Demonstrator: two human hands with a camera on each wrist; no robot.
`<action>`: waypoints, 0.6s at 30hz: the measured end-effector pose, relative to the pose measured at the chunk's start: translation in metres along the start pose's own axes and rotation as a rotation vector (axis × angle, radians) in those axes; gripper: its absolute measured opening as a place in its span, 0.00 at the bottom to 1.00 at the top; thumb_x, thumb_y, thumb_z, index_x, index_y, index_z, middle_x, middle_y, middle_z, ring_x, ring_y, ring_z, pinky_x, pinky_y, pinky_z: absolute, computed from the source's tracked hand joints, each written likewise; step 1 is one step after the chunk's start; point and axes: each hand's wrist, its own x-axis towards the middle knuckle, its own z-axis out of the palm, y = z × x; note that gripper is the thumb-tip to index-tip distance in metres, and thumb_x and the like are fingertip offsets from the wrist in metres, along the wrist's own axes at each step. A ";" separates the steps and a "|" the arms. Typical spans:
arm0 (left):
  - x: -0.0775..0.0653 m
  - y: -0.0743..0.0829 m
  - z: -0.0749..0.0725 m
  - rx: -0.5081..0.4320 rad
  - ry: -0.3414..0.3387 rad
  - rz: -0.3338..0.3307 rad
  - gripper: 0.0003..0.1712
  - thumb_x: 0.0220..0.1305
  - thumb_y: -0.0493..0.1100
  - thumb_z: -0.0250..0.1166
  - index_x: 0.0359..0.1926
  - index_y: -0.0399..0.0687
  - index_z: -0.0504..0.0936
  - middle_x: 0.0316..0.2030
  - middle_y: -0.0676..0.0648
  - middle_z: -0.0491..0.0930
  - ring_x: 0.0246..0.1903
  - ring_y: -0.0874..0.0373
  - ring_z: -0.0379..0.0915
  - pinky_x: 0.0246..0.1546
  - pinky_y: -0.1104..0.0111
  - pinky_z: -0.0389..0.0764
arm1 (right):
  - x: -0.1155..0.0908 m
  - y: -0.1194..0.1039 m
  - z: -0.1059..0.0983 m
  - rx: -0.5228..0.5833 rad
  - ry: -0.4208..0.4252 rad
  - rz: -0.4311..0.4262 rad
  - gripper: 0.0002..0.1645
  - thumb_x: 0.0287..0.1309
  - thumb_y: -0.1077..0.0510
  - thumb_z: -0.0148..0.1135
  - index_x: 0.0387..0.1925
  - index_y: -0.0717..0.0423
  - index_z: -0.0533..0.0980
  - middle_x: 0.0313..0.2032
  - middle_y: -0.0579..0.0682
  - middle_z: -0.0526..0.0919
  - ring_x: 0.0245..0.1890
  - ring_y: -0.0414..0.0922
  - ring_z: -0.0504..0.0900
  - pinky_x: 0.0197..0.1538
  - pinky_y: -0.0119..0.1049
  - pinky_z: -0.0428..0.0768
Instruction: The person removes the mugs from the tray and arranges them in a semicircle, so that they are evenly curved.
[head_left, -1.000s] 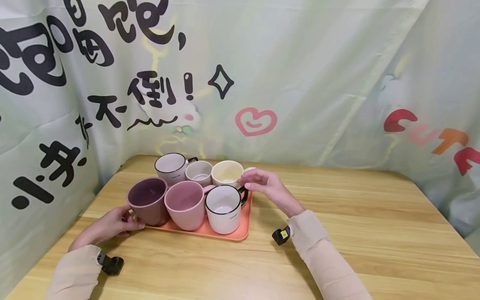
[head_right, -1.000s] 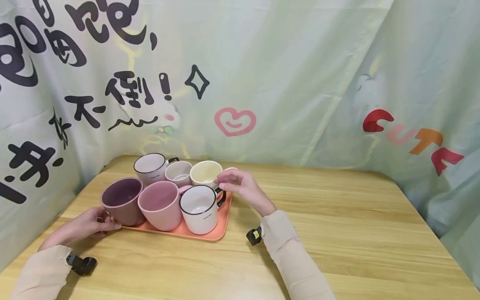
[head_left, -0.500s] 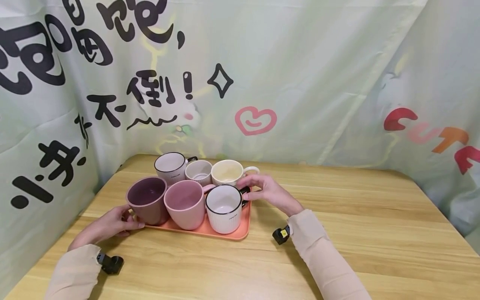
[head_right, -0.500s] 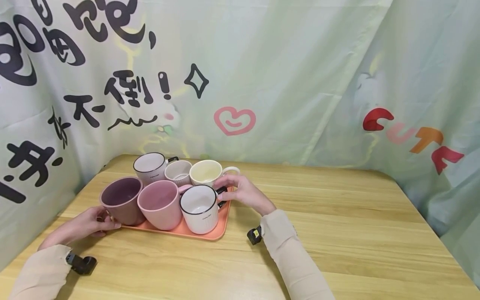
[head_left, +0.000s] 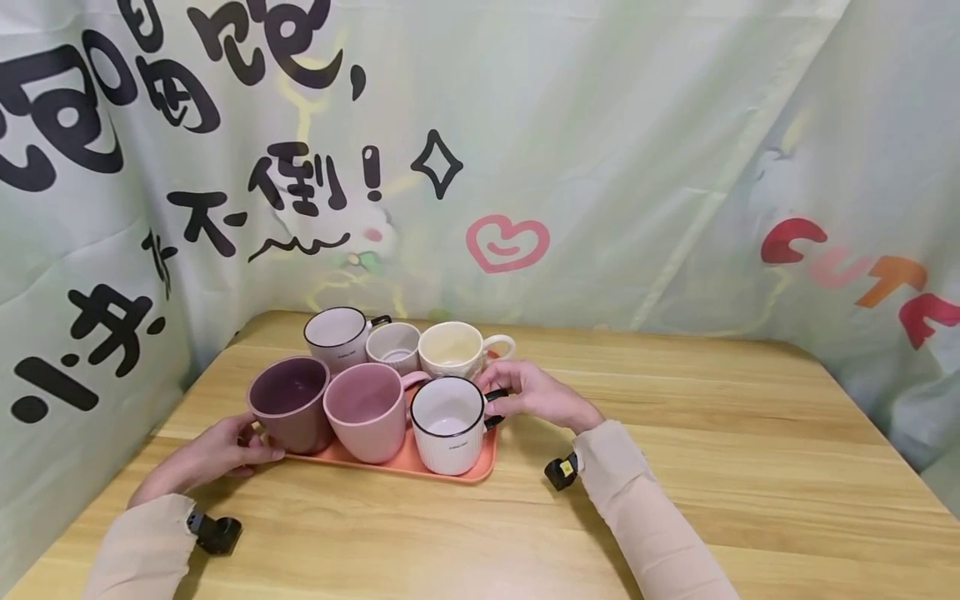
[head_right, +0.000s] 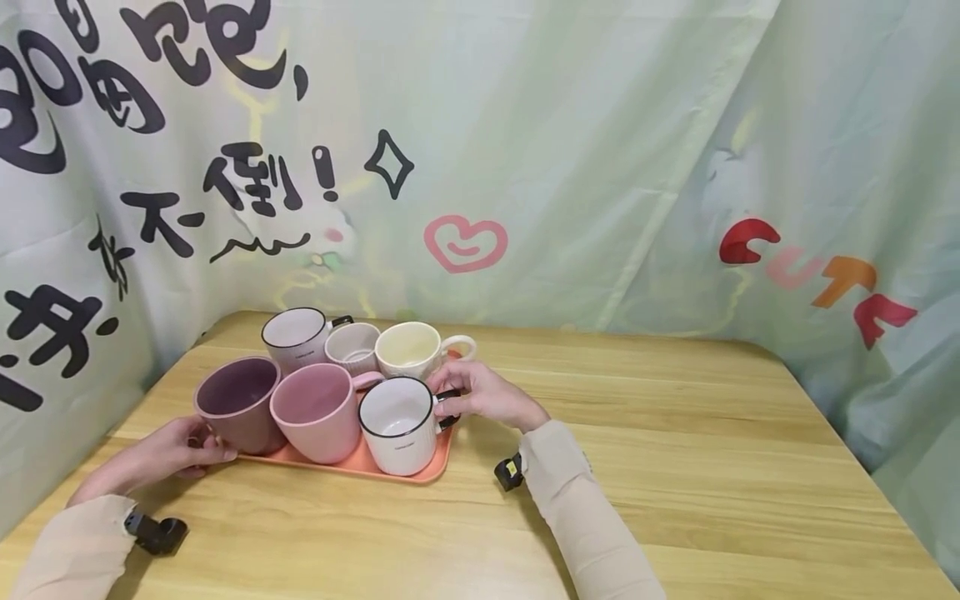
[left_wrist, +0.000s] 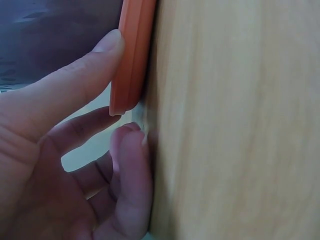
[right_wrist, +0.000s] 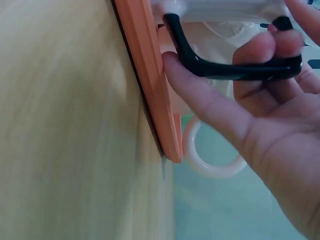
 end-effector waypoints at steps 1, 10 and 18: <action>-0.001 0.000 0.000 -0.006 -0.001 0.002 0.28 0.64 0.36 0.71 0.55 0.23 0.67 0.29 0.47 0.68 0.27 0.59 0.69 0.26 0.68 0.78 | 0.000 0.000 0.001 -0.003 -0.002 0.002 0.14 0.59 0.74 0.65 0.46 0.76 0.74 0.37 0.49 0.84 0.37 0.39 0.82 0.41 0.33 0.79; -0.002 0.000 0.001 -0.022 0.008 -0.015 0.28 0.63 0.37 0.72 0.55 0.24 0.67 0.30 0.47 0.68 0.27 0.59 0.69 0.26 0.68 0.78 | 0.003 -0.008 0.004 -0.046 0.011 -0.001 0.05 0.62 0.75 0.61 0.38 0.70 0.73 0.34 0.50 0.82 0.37 0.47 0.82 0.37 0.35 0.81; -0.003 0.001 0.003 -0.033 0.008 0.002 0.28 0.62 0.38 0.72 0.54 0.25 0.69 0.28 0.47 0.69 0.25 0.59 0.69 0.25 0.68 0.77 | -0.005 -0.019 0.002 -0.089 0.092 -0.019 0.05 0.62 0.74 0.62 0.36 0.65 0.75 0.37 0.52 0.84 0.41 0.44 0.82 0.45 0.38 0.81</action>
